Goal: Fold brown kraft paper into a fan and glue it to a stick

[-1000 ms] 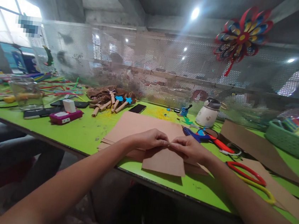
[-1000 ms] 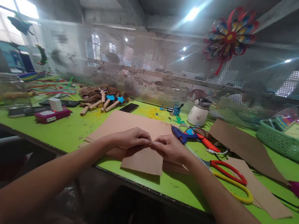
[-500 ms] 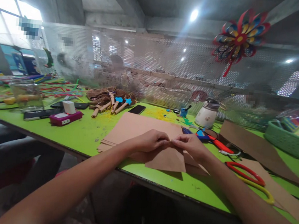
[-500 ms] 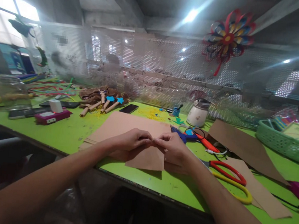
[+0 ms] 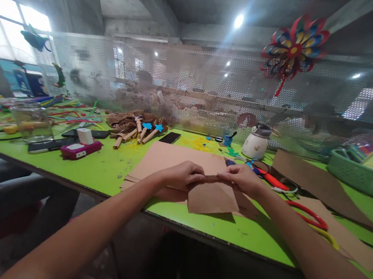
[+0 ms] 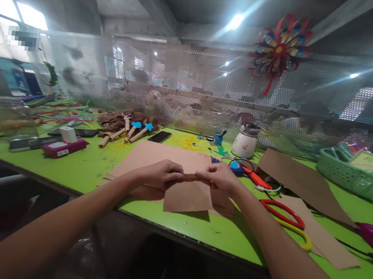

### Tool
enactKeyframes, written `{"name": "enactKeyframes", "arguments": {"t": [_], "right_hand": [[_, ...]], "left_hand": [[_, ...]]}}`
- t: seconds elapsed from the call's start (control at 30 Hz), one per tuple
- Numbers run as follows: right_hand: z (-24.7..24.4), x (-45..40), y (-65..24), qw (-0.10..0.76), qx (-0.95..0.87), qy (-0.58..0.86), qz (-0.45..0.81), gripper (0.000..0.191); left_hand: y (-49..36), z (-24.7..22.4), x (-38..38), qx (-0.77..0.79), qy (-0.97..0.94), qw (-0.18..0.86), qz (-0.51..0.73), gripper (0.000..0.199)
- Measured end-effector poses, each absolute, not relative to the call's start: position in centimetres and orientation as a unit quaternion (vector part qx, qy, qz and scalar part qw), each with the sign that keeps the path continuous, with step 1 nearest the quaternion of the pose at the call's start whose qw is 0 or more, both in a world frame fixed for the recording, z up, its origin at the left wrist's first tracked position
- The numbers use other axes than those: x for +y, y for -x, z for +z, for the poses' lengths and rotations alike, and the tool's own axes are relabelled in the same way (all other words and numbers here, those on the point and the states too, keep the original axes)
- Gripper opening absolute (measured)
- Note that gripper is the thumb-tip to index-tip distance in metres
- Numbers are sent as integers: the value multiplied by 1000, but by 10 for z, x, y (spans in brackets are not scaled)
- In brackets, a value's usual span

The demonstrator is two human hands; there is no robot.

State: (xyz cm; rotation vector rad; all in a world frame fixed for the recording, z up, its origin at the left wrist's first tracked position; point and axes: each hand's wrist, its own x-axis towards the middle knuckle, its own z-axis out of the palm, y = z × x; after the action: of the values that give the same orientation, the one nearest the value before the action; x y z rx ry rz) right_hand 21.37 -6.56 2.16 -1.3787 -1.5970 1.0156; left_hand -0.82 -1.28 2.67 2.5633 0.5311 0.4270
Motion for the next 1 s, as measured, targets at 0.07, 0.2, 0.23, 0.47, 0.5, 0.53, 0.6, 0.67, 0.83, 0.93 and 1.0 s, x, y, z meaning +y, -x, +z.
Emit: {"name": "enactKeyframes", "arguments": {"t": [0.07, 0.2, 0.23, 0.47, 0.5, 0.53, 0.6, 0.67, 0.83, 0.93, 1.0], "right_hand": [[24, -67, -214, 410, -606, 541, 415, 41], [25, -67, -217, 438, -586, 522, 438, 42], [25, -66, -218, 444, -583, 518, 441, 42], [21, -60, -228, 459, -577, 491, 464, 38], [20, -60, -228, 460, -575, 491, 466, 38], [20, -60, -228, 458, -574, 492, 468, 39], [19, -59, -227, 444, -582, 499, 464, 40], [17, -58, -227, 419, -604, 514, 442, 42], [20, -60, -226, 447, -677, 538, 228, 41], [28, -67, -217, 486, -705, 510, 87, 34], [32, -72, -211, 488, -728, 479, 52, 30]], "left_hand": [[8, 28, -13, 198, -928, 274, 159, 34], [12, 35, -13, 234, -900, 332, 158, 39], [14, 37, -13, 236, -898, 338, 155, 39], [24, 43, -7, 208, -861, 443, 141, 32], [24, 43, -7, 209, -853, 457, 143, 32], [24, 42, -6, 211, -846, 468, 144, 33], [24, 40, -3, 215, -833, 489, 142, 33], [24, 38, -1, 224, -824, 504, 131, 33], [26, 32, 8, 248, -819, 502, 126, 29], [27, 29, 10, 246, -825, 491, 130, 28], [27, 29, 8, 240, -826, 493, 133, 27]]}}
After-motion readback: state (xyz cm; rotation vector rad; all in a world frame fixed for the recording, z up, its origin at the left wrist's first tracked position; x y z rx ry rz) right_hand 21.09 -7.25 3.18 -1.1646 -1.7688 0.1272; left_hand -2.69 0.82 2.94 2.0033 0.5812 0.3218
